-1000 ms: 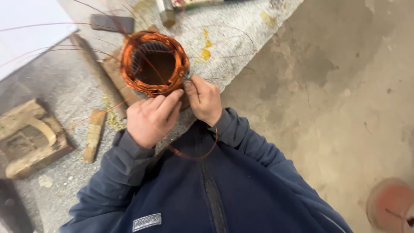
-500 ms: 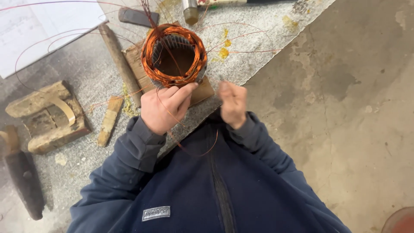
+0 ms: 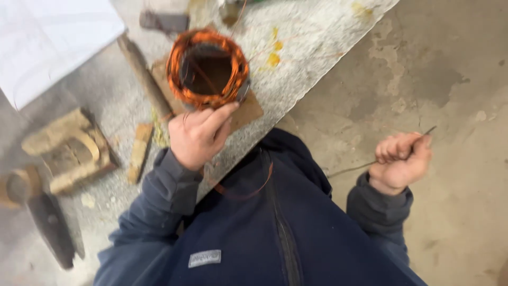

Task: Wind copper wire onto an electric motor stator by hand.

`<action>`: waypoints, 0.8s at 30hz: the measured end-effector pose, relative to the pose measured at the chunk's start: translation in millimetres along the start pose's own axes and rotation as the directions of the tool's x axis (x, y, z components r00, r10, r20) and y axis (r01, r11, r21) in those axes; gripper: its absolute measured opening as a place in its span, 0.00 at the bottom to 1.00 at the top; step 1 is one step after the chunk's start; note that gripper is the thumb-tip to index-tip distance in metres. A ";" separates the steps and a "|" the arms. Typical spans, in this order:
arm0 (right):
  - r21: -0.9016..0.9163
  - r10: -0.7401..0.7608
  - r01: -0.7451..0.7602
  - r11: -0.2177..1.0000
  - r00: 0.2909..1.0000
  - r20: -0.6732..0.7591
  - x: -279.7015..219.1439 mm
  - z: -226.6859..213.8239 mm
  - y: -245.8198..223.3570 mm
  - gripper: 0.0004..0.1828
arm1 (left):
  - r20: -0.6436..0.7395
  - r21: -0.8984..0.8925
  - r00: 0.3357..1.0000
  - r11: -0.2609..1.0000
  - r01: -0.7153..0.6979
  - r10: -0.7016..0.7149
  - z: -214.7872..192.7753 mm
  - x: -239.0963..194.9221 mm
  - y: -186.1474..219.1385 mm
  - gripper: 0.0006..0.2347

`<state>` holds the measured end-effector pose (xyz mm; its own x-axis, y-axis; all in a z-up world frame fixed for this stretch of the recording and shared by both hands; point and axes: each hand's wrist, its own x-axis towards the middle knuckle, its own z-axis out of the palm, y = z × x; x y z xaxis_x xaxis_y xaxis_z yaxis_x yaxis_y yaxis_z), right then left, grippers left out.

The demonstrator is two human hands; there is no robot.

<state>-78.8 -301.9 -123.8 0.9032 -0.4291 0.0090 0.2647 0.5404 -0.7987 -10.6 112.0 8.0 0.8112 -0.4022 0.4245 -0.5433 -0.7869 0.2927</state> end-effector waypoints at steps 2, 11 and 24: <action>-0.047 -0.130 0.125 0.991 0.981 -0.141 13.1 -21.6 -11.3 0.28 | -0.005 -0.019 1.000 1.000 -0.010 0.010 -1.1 4.1 -0.4 0.14; -0.269 -0.277 0.264 0.926 0.961 -0.010 -1.4 -60.5 -60.2 0.24 | -0.012 -0.067 1.000 0.998 0.003 -0.003 -4.5 6.8 0.5 0.12; -0.708 0.207 0.300 0.639 0.820 0.534 1.5 169.6 86.3 0.16 | 0.015 -0.090 1.000 0.996 0.016 -0.015 -8.4 -0.2 -1.1 0.12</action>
<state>2.7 -133.2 -90.6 0.9757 0.1461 0.1632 0.2005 -0.2957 -0.9340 -11.9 116.9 14.8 0.8225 -0.3972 0.4071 -0.5472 -0.7481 0.3754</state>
